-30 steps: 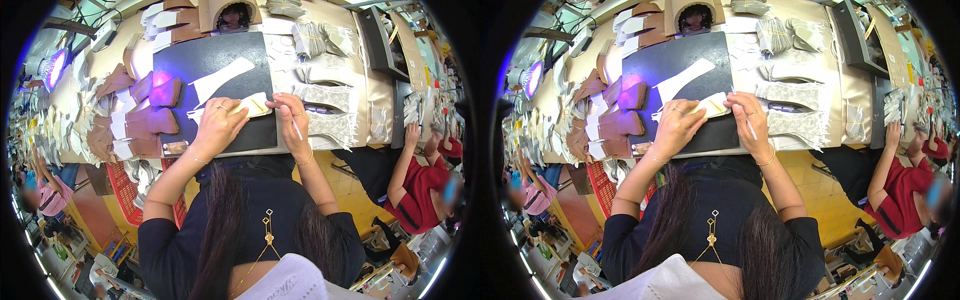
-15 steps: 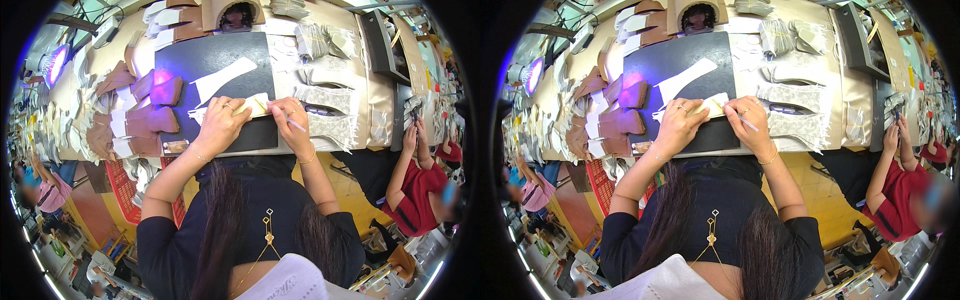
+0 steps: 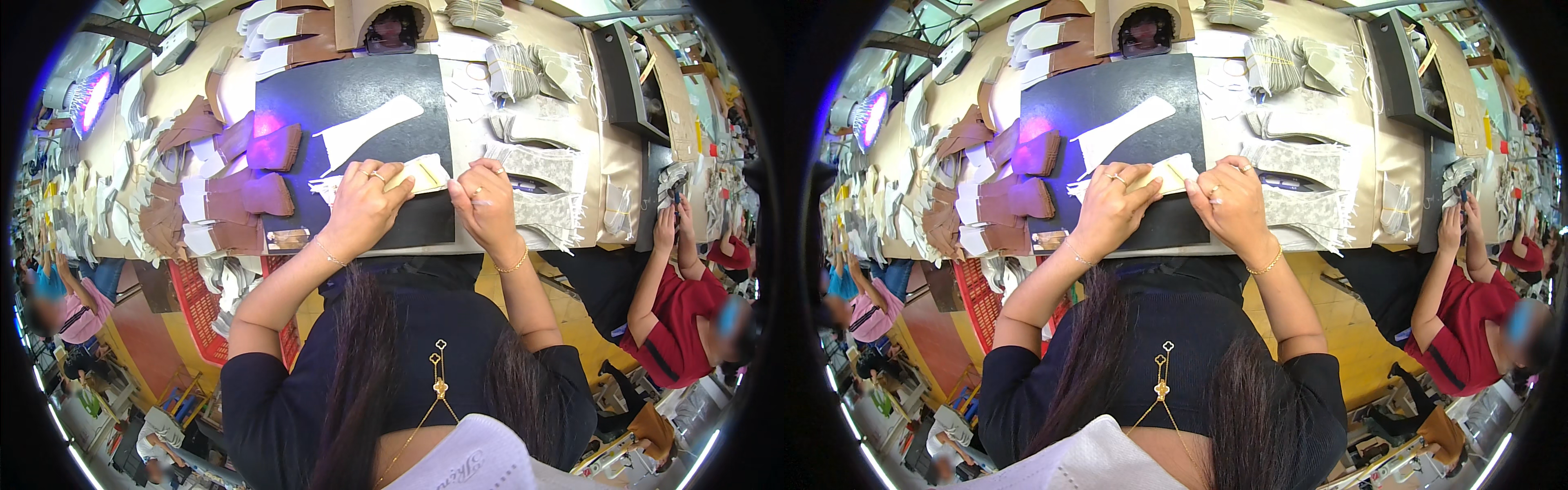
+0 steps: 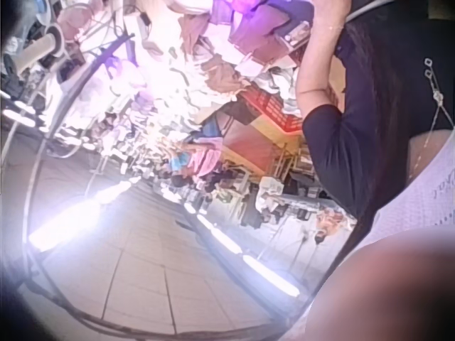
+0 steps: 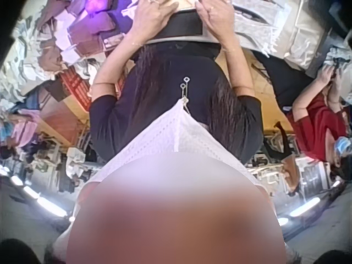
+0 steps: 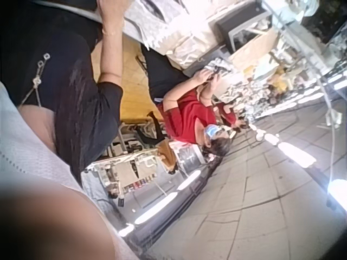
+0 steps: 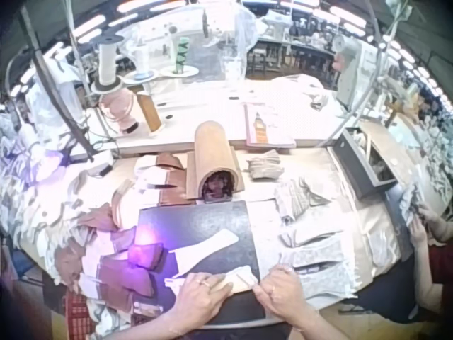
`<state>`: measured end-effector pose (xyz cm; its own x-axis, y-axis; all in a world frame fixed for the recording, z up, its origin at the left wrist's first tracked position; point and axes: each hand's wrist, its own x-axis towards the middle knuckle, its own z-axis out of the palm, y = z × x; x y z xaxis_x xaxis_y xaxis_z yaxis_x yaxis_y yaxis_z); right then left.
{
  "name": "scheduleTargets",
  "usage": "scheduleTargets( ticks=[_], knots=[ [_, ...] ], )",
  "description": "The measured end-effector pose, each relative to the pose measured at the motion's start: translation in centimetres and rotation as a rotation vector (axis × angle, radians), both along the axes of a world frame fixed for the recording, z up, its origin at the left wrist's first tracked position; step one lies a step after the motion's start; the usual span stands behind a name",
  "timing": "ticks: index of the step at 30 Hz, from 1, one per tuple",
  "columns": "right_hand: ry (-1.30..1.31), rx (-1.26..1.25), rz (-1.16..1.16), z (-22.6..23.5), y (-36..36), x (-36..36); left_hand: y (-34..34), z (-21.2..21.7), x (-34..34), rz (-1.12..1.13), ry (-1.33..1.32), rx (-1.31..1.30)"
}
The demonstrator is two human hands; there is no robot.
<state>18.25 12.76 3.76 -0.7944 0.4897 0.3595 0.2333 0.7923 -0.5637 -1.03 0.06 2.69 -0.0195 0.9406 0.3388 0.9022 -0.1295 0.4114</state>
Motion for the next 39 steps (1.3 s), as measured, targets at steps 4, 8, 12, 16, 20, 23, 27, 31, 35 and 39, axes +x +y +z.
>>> scheduleTargets(
  ticks=[4,8,12,16,20,23,27,31,35,39],
  knots=[
    [0.241,-0.111,-0.084,-0.2,-0.1,0.2,-0.1,-0.2,-0.1,-0.023,-0.037,0.058],
    [0.354,-0.334,-0.202,-0.4,-0.8,0.0,-0.3,-0.6,-0.6,-0.061,-0.085,0.142],
    [0.431,-0.466,-0.202,-1.1,-1.5,-0.7,-0.6,-0.8,-1.1,0.001,-0.357,0.12],
    [0.343,-0.484,-0.115,-1.8,-2.0,-0.9,-0.7,0.5,-2.6,0.118,-0.505,0.183],
    [0.23,-0.18,-0.039,-2.3,-2.2,-1.2,0.2,3.1,-6.1,0.214,-0.442,0.302],
    [0.249,-0.117,-0.037,-2.6,-2.3,-1.4,1.1,4.5,-8.1,0.252,-0.303,0.363],
    [0.265,-0.172,-0.047,-2.7,-2.3,-1.5,4.0,3.1,-7.7,0.214,-0.227,0.023],
    [0.297,-0.264,-0.086,-2.6,-2.1,-0.9,4.9,0.9,-6.4,0.124,-0.039,0.02],
    [0.291,-0.285,-0.169,-2.3,-1.8,0.1,1.5,0.5,-4.1,0.057,-0.12,-0.004],
    [0.294,-0.252,-0.169,-2.3,-1.3,0.2,-0.9,0.5,-2.0,-0.009,-0.126,0.006]
  ],
)
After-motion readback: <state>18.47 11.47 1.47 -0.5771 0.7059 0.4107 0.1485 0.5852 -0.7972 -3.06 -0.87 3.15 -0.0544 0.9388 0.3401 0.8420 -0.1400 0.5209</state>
